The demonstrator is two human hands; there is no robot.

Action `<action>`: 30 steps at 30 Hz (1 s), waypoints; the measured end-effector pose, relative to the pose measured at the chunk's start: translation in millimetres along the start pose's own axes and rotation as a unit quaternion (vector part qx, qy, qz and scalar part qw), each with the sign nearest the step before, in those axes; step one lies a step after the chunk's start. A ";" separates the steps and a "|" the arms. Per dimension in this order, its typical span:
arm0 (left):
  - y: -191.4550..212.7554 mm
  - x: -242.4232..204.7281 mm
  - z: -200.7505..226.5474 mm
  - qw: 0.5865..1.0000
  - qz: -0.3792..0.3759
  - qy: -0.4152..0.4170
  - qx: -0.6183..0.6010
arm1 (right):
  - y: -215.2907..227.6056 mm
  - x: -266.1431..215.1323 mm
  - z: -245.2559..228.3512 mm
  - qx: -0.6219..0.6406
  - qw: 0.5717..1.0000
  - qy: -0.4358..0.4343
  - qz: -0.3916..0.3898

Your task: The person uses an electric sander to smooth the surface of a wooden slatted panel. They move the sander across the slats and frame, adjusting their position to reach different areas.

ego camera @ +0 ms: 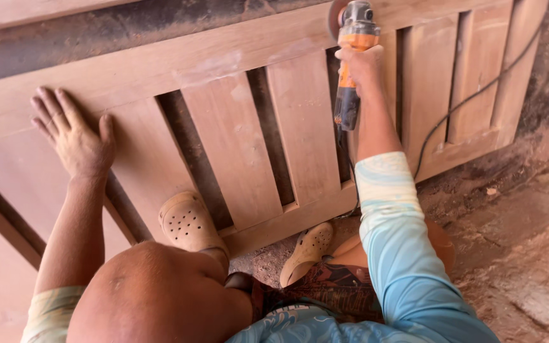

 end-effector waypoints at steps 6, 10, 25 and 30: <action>-10.4 -5.1 -3.4 0.999 0.039 0.009 -0.032 | -84.6 -82.6 -54.1 -0.174 0.983 0.025 -0.050; -13.4 -16.8 -13.4 0.996 0.065 0.047 -0.028 | -141.6 -134.6 -96.8 -0.248 0.964 -0.013 -0.095; -14.5 -24.6 -24.4 0.996 0.077 0.047 -0.021 | -147.4 -111.5 -83.8 -0.240 0.962 0.105 -0.081; -15.2 -20.2 -11.2 0.997 0.059 0.042 -0.018 | -60.6 -15.5 -26.1 -0.135 0.991 0.017 0.001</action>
Point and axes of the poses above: each hand's wrist, its own x-axis towards the middle knuckle, its own y-axis out of the back of the hand, z = x × y, the point moved 2 cm from there along x, towards the middle knuckle, and after that the axes turned 15 degrees about -x, right-handed, at the moved point
